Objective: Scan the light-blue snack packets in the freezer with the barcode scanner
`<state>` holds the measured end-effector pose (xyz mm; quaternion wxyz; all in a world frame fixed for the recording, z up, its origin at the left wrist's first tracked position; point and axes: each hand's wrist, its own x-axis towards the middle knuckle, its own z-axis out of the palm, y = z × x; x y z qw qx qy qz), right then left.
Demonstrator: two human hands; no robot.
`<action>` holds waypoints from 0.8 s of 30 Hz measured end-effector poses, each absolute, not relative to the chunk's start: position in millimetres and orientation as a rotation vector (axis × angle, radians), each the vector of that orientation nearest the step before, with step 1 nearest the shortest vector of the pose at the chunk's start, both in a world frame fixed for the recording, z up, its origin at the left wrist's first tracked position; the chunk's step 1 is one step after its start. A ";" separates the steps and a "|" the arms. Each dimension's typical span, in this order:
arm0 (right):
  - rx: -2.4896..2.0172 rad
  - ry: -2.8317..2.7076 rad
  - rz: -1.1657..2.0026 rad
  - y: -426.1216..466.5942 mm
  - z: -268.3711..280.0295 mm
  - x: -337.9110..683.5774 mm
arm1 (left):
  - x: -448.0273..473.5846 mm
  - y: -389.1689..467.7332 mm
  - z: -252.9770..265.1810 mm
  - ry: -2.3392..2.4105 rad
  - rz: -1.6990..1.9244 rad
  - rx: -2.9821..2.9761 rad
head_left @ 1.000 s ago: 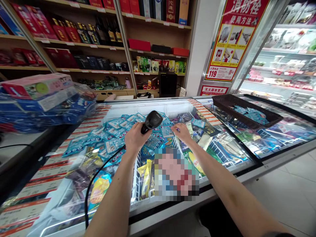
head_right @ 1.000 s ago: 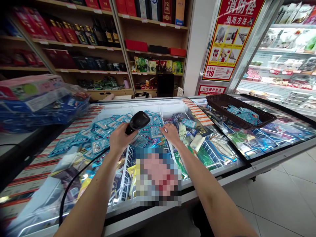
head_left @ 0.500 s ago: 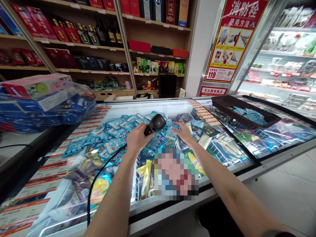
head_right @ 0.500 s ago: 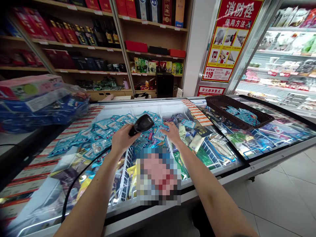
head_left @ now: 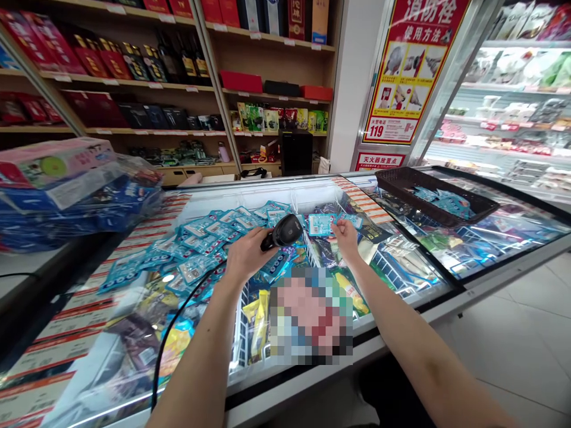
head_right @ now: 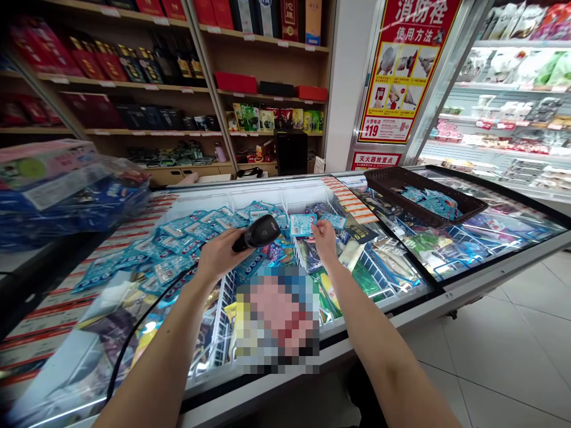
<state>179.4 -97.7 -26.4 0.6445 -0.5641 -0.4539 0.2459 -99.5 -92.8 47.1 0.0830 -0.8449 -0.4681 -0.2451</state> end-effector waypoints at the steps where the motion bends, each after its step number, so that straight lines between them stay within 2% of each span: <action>1: -1.295 -1.044 0.553 -96.9 -26.5 179.3 | -98.1 -93.1 47.0 -1.391 -0.706 -2.538; 16: -1.196 -1.023 0.569 -91.6 -29.3 182.9 | -85.9 -101.0 47.8 -1.293 -0.467 -2.644; 24: -1.207 -1.070 0.567 -88.4 -32.7 183.7 | -88.8 -96.7 45.1 -1.284 -0.460 -2.630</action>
